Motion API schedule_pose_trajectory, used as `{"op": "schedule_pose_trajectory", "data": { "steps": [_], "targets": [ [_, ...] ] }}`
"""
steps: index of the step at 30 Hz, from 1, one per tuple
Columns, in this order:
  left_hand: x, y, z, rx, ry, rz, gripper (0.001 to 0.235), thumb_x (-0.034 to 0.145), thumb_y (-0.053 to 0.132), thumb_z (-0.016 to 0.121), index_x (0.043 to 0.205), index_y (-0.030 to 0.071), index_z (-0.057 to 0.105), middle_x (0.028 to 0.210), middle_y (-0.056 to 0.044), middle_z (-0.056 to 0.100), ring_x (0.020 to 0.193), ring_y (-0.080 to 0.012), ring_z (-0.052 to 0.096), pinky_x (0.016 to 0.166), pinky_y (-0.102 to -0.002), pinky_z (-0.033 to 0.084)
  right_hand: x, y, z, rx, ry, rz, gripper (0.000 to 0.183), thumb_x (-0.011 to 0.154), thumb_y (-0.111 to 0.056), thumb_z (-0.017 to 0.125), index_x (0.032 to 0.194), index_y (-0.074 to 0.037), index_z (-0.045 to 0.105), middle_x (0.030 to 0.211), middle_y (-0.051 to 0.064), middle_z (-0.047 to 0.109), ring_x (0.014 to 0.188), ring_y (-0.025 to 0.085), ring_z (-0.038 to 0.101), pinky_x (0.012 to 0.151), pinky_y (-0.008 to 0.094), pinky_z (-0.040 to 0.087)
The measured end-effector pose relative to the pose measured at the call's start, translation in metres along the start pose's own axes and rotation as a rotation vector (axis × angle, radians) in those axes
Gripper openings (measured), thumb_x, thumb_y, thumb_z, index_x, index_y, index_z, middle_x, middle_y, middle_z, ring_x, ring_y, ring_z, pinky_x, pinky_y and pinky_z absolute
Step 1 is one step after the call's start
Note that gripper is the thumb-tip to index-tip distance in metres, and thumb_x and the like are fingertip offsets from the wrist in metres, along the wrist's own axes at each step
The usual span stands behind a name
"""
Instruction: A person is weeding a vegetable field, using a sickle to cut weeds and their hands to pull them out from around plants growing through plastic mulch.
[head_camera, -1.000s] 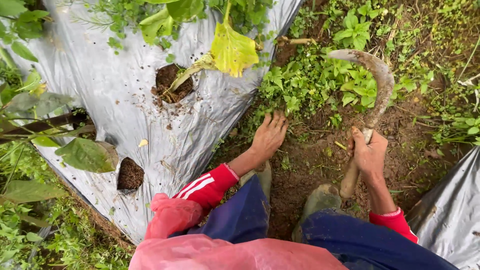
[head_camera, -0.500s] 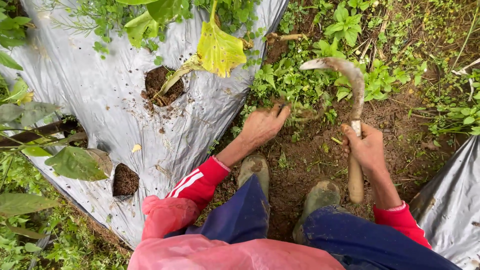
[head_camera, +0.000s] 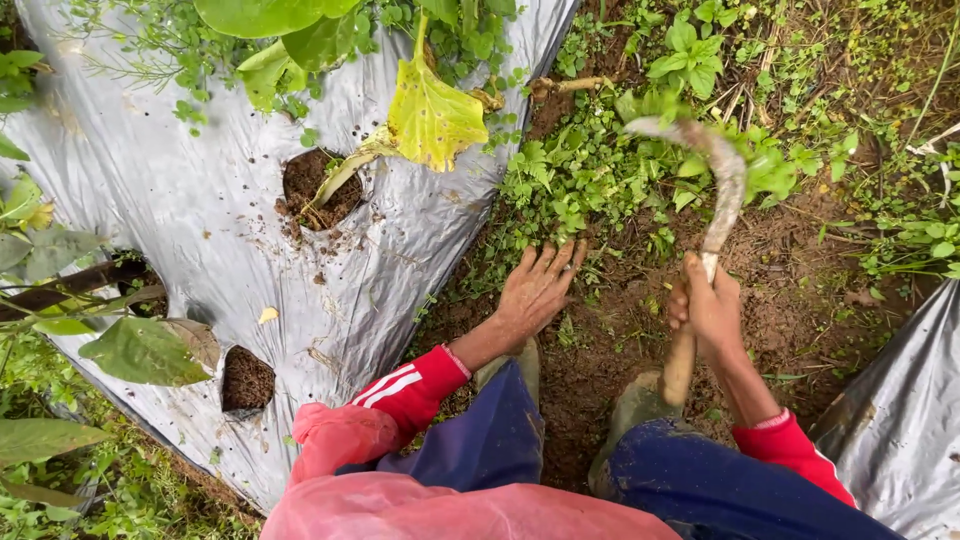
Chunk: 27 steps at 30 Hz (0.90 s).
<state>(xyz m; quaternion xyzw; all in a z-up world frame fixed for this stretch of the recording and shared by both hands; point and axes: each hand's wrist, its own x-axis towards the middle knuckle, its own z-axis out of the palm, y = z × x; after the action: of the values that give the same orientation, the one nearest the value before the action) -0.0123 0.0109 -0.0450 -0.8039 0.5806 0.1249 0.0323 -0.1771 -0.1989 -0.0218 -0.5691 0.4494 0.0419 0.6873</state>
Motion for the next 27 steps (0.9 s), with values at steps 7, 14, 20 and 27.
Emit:
{"op": "schedule_pose_trajectory", "data": {
  "steps": [7,14,20,27],
  "targets": [
    [-0.008,-0.022,-0.023,0.038,0.313,-0.019,0.02,0.089,0.009,0.064,0.104,0.021,0.064,0.111,-0.01,0.075,0.062,-0.0207,0.074,0.051,-0.033,0.054,-0.006,0.007,-0.008,-0.23,-0.323,0.149,0.022,0.104,-0.011,0.051,0.091,0.004,0.06,0.053,0.007,0.052,0.037,0.018,0.049,0.031,0.032,0.045],
    [0.029,0.008,-0.045,-0.075,0.225,0.133,0.034,0.101,0.008,0.054,0.134,0.013,0.057,0.116,-0.012,0.073,0.067,-0.0199,0.077,0.058,-0.034,0.063,-0.019,0.021,-0.042,0.157,-0.024,0.12,0.022,0.109,-0.021,0.053,0.105,0.0,0.053,0.066,0.002,0.045,0.045,0.011,0.044,0.037,0.032,0.045],
    [0.063,0.019,0.011,0.123,0.499,0.071,0.029,0.097,0.012,0.057,0.126,0.014,0.061,0.105,-0.01,0.071,0.067,-0.0161,0.073,0.082,-0.038,0.056,-0.059,0.039,-0.066,0.491,-0.082,0.138,0.022,0.108,-0.022,0.051,0.108,0.0,0.049,0.07,0.006,0.046,0.043,0.011,0.045,0.034,0.032,0.042],
    [0.061,0.019,-0.007,0.157,0.216,0.087,0.038,0.095,0.016,0.064,0.132,0.007,0.061,0.124,-0.016,0.058,0.1,-0.0245,0.072,0.082,-0.041,0.056,-0.079,0.069,-0.112,0.32,0.44,0.066,0.017,0.105,-0.012,0.059,0.094,0.001,0.056,0.061,0.004,0.042,0.044,0.013,0.041,0.036,0.034,0.041]
  ]
}}
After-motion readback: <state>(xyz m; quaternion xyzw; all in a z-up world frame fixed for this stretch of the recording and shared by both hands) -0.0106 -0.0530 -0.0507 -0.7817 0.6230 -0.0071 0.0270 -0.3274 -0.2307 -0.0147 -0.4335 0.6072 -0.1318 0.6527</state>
